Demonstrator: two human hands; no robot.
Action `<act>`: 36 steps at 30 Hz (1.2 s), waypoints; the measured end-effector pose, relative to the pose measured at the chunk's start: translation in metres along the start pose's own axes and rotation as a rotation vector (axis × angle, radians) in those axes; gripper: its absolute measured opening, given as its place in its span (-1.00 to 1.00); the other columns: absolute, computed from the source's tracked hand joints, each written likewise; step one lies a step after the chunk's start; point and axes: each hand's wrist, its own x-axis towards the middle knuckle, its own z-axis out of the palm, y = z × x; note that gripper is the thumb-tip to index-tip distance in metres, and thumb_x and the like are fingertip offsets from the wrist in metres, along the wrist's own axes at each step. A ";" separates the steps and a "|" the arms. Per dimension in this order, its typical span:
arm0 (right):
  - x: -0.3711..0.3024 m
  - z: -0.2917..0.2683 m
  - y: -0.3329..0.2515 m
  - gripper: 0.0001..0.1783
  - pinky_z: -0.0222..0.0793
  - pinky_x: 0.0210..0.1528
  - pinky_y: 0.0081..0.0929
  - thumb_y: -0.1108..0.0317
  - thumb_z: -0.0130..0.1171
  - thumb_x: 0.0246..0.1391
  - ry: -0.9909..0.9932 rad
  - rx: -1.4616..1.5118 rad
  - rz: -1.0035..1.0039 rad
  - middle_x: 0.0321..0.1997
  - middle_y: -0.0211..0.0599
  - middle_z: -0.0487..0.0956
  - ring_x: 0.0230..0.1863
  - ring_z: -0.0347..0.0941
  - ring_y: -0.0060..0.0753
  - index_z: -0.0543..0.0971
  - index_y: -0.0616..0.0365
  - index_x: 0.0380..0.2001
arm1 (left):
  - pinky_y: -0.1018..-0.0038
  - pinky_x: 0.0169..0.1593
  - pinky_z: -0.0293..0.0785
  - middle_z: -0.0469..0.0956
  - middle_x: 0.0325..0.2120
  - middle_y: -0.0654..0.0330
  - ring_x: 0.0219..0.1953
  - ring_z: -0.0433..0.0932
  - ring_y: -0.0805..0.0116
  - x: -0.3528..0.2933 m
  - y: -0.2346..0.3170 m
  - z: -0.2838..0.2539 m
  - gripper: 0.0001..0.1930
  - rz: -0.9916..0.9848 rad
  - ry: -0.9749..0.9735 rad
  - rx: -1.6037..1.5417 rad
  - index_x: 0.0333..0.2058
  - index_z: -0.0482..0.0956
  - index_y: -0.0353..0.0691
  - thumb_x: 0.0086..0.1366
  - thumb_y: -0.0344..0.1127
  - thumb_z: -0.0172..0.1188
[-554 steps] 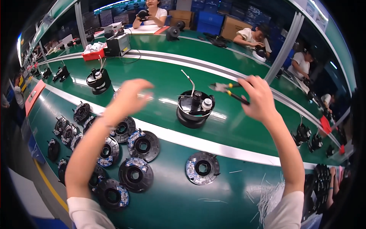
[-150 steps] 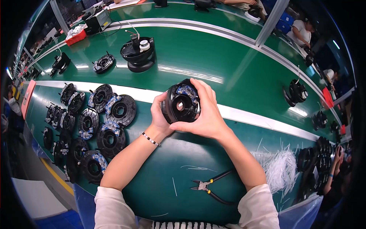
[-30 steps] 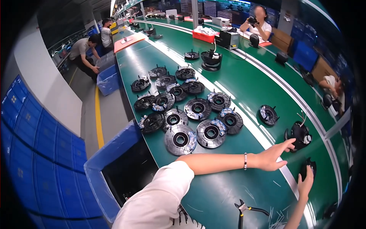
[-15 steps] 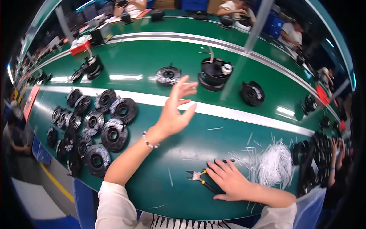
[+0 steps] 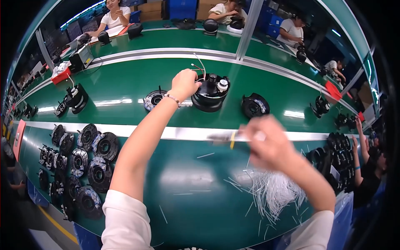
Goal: Assembling electronic components and plastic housings on a factory production line.
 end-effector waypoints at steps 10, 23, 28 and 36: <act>0.075 0.050 0.191 -0.44 0.17 -0.04 -0.31 0.46 0.21 -0.62 -0.419 -0.438 0.057 -0.36 -0.29 0.42 -0.19 0.31 -0.27 0.50 0.15 -0.28 | 0.31 -0.32 0.45 0.53 -0.58 0.03 -0.47 0.52 0.09 0.025 0.011 0.025 -0.86 0.039 0.039 -0.104 -0.51 0.60 -0.22 0.01 -0.30 0.14; 0.090 0.083 0.190 -0.47 0.13 -0.08 -0.45 0.36 0.25 -0.62 -0.657 -0.500 0.106 -0.32 -0.39 0.43 -0.16 0.31 -0.40 0.53 0.01 -0.31 | 0.28 -0.31 0.46 0.53 -0.56 0.02 -0.44 0.51 0.06 0.033 0.029 0.037 -0.87 0.064 0.006 -0.201 -0.50 0.60 -0.18 0.03 -0.32 0.09; 0.084 0.078 0.191 -0.57 0.25 -0.16 -0.45 0.33 0.27 -0.55 -0.662 -0.494 0.094 -0.34 -0.35 0.47 -0.19 0.37 -0.36 0.55 0.02 -0.39 | 0.32 -0.33 0.45 0.52 -0.58 -0.02 -0.48 0.51 0.07 0.036 0.039 0.041 -0.85 0.080 0.014 -0.211 -0.47 0.61 -0.22 0.02 -0.32 0.12; 0.055 0.036 0.206 -0.62 0.38 -0.24 -0.35 0.44 0.19 -0.53 -0.407 -0.436 0.278 -0.42 -0.24 0.51 -0.29 0.43 -0.17 0.56 0.07 -0.41 | 0.36 -0.46 0.42 0.50 -0.61 0.01 -0.55 0.49 0.05 0.016 0.050 0.030 -0.81 0.167 0.216 -0.506 -0.56 0.59 -0.21 0.02 -0.23 0.13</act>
